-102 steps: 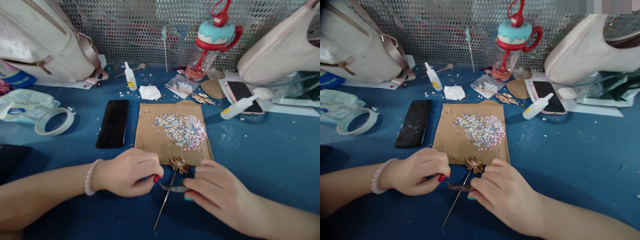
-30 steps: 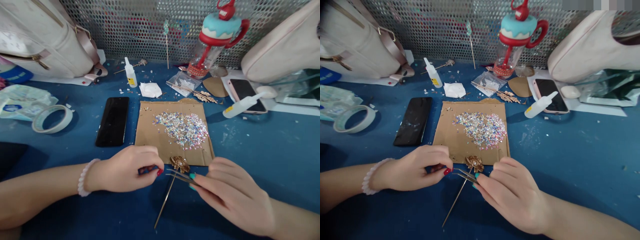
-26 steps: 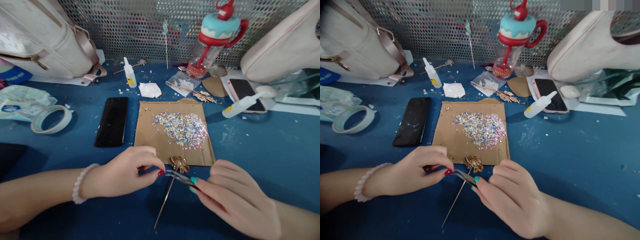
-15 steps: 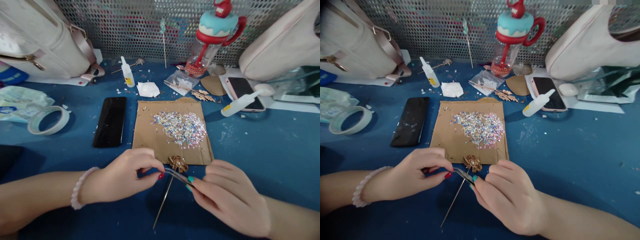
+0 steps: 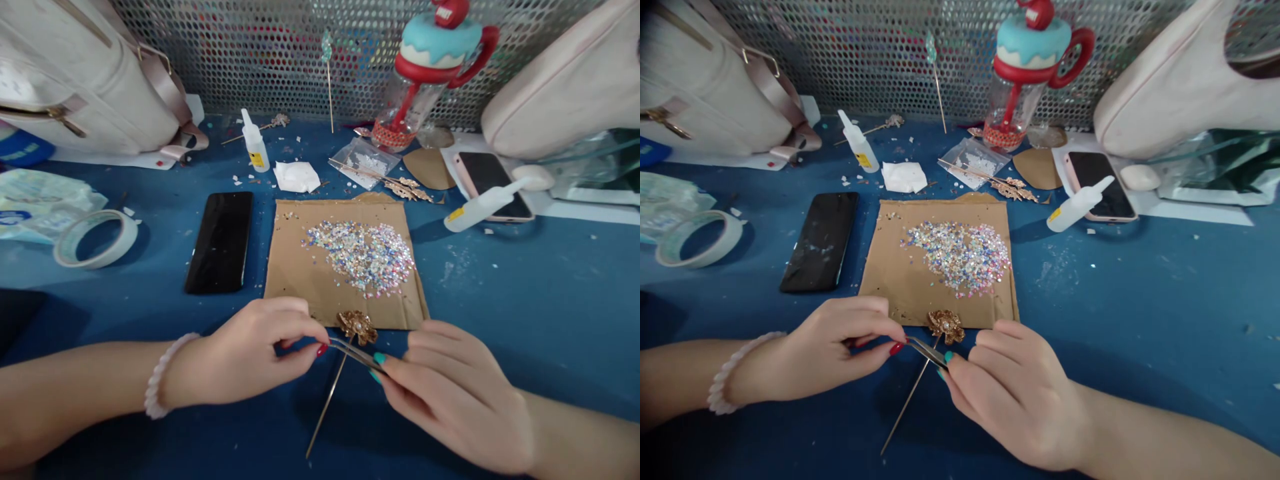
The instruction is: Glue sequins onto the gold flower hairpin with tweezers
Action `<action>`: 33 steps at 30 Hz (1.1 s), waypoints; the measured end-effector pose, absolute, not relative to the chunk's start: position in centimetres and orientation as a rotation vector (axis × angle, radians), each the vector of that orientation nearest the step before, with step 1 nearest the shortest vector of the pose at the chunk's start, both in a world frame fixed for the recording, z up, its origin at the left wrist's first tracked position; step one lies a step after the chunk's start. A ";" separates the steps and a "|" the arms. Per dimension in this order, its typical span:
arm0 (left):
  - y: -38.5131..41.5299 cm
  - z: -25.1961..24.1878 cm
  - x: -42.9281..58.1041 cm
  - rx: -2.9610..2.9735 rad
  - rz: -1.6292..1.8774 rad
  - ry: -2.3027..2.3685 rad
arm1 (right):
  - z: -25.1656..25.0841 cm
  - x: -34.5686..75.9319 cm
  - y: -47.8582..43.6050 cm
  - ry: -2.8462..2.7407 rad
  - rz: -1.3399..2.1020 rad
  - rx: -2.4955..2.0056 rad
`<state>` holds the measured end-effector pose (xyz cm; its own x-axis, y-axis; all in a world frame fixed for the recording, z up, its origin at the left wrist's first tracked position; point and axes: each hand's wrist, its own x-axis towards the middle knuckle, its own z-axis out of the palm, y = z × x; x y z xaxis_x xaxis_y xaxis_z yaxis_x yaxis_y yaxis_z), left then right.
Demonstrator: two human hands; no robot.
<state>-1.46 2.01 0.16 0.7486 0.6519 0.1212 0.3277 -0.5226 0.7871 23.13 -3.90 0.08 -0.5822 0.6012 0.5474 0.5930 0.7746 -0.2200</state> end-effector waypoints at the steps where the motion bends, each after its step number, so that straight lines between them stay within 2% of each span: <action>1: 2.0 0.1 -1.5 2.155 0.525 0.730 | 0.1 23.2 -3.9 -2.356 0.027 -0.877; 33: 2.0 0.2 -1.5 2.141 0.537 0.770 | 0.2 22.7 -4.0 -2.301 0.063 -1.009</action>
<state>-1.47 1.96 0.25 0.7270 0.6762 0.1191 0.3454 -0.5101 0.7877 22.66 -4.03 0.17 -0.5172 0.6795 0.5204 0.6502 0.7073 -0.2774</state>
